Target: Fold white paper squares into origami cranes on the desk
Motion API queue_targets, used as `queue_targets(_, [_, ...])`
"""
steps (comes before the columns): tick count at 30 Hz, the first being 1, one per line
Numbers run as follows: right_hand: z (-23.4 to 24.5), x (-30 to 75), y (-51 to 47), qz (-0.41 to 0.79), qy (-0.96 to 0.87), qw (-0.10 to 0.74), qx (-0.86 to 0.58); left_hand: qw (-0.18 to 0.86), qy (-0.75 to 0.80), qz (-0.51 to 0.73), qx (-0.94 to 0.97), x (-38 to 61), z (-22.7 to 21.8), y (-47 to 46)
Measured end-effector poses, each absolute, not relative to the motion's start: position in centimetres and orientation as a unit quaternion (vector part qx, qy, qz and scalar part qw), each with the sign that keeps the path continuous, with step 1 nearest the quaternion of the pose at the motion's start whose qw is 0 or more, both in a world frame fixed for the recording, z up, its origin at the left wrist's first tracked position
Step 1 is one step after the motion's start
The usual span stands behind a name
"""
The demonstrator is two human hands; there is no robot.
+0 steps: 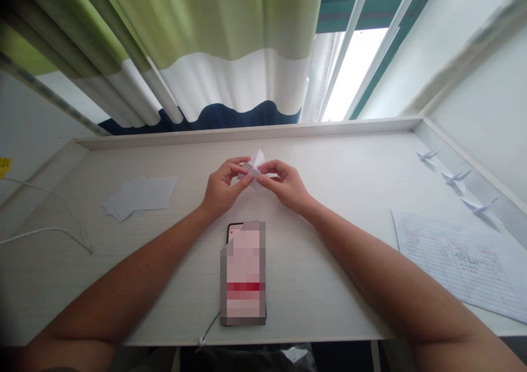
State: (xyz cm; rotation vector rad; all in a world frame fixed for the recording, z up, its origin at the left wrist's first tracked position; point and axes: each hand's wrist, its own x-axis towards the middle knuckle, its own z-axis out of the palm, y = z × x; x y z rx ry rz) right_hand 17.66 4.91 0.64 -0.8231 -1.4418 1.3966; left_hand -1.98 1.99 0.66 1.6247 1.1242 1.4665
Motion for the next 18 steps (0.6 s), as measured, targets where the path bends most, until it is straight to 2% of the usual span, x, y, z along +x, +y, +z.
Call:
queue_targets(4, [0.68,17.56,4.75,0.565,-0.592,0.469,-0.332,0.363,0.423,0.567,0.607,-1.85,0.70,1.88])
queue_targets(9, [0.41,17.61,4.82,0.560,-0.615,0.469,-0.297,0.344,0.420,0.561,0.625,-1.96,0.70,2.00])
queue_targets(15, [0.40,18.03,4.86,0.442,-0.683,0.470,-0.341,0.317,0.439,0.561,0.626,-2.05,0.80,2.12])
queue_targets(18, [0.70,17.97,4.65,0.430,-0.691,0.475,-0.335,0.330,0.432,0.564,0.621,-1.98,0.70,2.18])
